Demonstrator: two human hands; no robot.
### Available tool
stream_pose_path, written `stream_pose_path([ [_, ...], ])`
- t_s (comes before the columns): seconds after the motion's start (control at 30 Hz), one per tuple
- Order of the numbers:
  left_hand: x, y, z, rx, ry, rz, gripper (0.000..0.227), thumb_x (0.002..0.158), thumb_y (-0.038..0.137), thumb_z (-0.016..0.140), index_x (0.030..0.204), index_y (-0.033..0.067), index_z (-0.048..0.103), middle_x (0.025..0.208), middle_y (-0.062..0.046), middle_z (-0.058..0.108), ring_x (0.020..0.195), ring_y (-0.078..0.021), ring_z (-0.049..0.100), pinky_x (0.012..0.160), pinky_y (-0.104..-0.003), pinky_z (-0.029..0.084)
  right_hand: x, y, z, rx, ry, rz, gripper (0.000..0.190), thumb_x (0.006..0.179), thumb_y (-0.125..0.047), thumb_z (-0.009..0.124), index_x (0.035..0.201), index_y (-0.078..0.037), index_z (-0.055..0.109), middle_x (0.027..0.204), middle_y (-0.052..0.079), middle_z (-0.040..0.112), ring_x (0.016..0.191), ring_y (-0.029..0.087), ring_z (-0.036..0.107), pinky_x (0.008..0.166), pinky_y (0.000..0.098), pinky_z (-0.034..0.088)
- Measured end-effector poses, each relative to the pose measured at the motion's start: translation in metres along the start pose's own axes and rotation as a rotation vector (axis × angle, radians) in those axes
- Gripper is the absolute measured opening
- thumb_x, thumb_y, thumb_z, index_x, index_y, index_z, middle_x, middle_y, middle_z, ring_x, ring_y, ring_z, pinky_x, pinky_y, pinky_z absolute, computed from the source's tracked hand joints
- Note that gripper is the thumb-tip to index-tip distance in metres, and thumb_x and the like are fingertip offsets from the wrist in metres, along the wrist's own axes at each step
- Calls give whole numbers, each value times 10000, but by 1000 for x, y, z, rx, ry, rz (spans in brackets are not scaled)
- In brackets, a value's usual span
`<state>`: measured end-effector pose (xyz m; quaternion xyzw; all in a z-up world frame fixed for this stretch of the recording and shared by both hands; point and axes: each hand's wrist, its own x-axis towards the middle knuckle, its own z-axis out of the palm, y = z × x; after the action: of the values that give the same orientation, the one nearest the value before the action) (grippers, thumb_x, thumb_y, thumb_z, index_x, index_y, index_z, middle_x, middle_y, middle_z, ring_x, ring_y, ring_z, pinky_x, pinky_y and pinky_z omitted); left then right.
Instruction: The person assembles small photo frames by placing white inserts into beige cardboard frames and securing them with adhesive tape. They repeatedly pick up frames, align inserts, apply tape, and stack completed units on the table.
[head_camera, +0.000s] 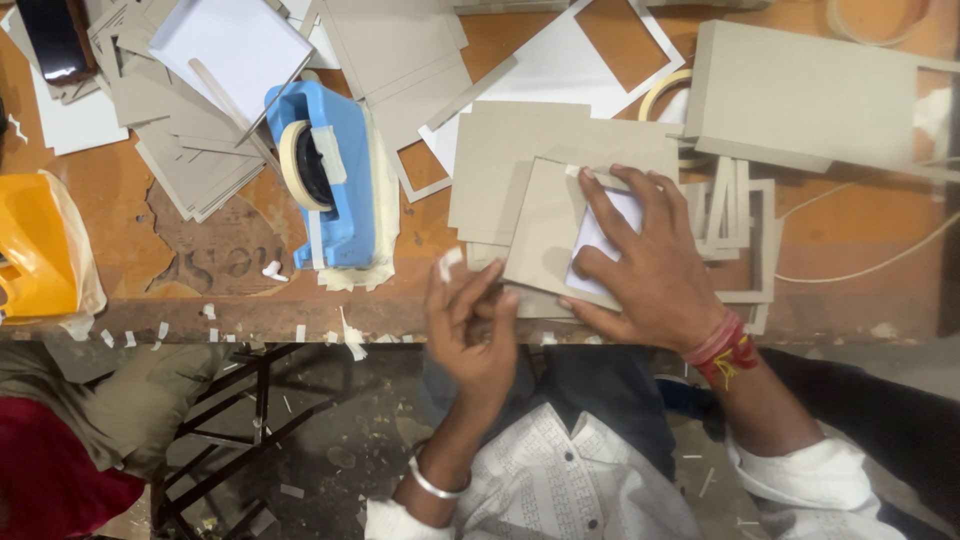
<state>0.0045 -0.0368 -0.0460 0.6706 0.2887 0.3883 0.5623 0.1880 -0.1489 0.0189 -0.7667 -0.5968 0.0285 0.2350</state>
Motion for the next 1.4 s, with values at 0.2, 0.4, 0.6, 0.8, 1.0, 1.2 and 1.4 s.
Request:
stream_pose_path([
  [0.2, -5, 18, -20, 42, -66, -60, 50, 1017, 30, 708, 1053, 5, 684, 1123, -133, 730, 812, -57, 571, 679, -172, 457, -1, -6, 3, 8, -12, -21, 356, 723, -431, 786, 857, -119, 681, 1564, 261, 425, 1400, 535, 364, 1132, 689, 262],
  [0.4, -3, 37, -32, 24, -109, -135, 138, 965, -47, 667, 1082, 1, 722, 980, -92, 770, 621, -49, 647, 498, -173, 484, -1, -7, 3, 16, -8, -18, 381, 719, -443, 798, 852, -109, 673, 1563, 268, 431, 1400, 535, 364, 1125, 687, 269],
  [0.6, 0, 41, -24, -95, -268, -305, 653, 943, -50, 679, 1539, 16, 419, 846, -53, 732, 676, -43, 654, 535, -163, 479, 1, -6, 3, 21, 12, -26, 367, 727, -434, 796, 858, -114, 675, 1557, 257, 437, 1402, 526, 373, 1130, 685, 274],
  [0.8, 12, 37, 0, -165, -216, -433, 719, 954, 10, 708, 1583, 37, 360, 776, -44, 690, 618, -45, 593, 518, -159, 442, 0, -8, 1, 32, 13, -27, 375, 705, -415, 794, 871, -104, 667, 1552, 268, 438, 1388, 532, 368, 1109, 687, 285],
  [1.0, 12, 22, 2, -181, -257, -434, 655, 987, 54, 678, 1547, 39, 337, 942, -92, 722, 735, -65, 651, 571, -174, 489, -1, -11, 3, -14, 37, -39, 396, 748, -429, 779, 872, -78, 642, 1532, 287, 454, 1368, 545, 382, 1099, 680, 302],
  [1.2, -10, 20, -13, -130, -221, -315, 689, 993, 105, 673, 1577, 68, 311, 1060, -140, 678, 816, -139, 663, 632, -233, 522, -20, -34, 1, 60, 108, 18, 377, 841, -464, 741, 801, -120, 593, 1542, 272, 467, 1397, 530, 376, 1099, 679, 309],
  [1.4, -48, 40, -31, -185, -108, 259, 863, 960, 249, 785, 1596, 121, 216, 1034, -117, 721, 928, -170, 738, 813, -236, 593, -55, -69, -2, 841, 99, 23, 320, 899, -468, 614, 806, -165, 567, 1649, 230, 457, 1521, 470, 490, 1305, 686, 238],
])
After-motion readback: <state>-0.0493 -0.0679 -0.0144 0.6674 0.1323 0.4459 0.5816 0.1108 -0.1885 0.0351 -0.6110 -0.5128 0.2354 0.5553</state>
